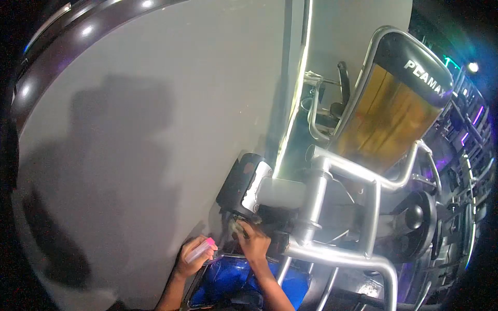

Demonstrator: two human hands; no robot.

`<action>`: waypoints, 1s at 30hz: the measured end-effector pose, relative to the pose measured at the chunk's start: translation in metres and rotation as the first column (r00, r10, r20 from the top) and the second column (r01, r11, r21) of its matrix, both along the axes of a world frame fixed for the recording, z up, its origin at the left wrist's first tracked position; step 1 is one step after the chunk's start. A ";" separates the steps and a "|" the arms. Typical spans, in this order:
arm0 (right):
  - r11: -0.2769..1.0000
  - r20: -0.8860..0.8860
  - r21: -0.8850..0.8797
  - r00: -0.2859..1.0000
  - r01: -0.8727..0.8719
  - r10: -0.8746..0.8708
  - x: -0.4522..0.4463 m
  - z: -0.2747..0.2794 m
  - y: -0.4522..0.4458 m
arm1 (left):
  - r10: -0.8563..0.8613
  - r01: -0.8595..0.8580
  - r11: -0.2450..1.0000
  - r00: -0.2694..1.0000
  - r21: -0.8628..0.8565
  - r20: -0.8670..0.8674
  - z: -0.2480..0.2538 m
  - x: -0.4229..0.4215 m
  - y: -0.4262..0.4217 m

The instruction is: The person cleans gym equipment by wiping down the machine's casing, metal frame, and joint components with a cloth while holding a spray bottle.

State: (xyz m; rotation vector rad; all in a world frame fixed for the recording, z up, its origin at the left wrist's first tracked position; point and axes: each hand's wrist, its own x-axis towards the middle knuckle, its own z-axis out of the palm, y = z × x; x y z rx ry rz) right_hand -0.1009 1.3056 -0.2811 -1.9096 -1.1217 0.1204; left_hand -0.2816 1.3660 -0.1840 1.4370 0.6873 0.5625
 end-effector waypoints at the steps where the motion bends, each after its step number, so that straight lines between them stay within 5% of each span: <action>1: 0.999 0.018 0.032 0.999 0.036 -0.037 0.000 -0.002 -0.002 | -0.007 0.007 0.999 1.000 0.034 -0.002 -0.003 -0.001 0.000; 12: 0.945 -0.062 0.302 0.992 0.126 -0.112 -0.011 0.053 -0.005 | -0.034 0.039 0.999 0.986 -0.029 0.162 -0.004 0.000 -0.001; 18: 0.972 0.153 0.228 0.988 -0.053 0.018 -0.027 0.043 0.031 | -0.062 0.061 0.998 0.996 0.020 0.066 -0.012 0.003 0.007; 19: 0.994 0.142 0.105 0.990 -0.029 0.013 -0.030 0.036 0.034 | -0.036 0.035 0.999 0.994 0.014 0.102 -0.008 0.006 0.005; 24: 0.989 0.126 0.145 0.992 -0.019 0.001 -0.026 0.019 0.029 | -0.047 0.048 0.999 0.998 -0.013 0.045 -0.007 0.005 0.007; 27: 1.000 0.166 0.013 0.986 0.005 -0.007 -0.015 0.010 0.012 | -0.050 0.048 0.998 0.997 0.027 0.053 -0.008 0.008 0.008; 30: 0.993 0.171 0.107 0.983 0.049 -0.067 -0.004 0.003 -0.003 | -0.064 0.059 0.996 0.995 0.074 0.076 -0.012 0.008 0.011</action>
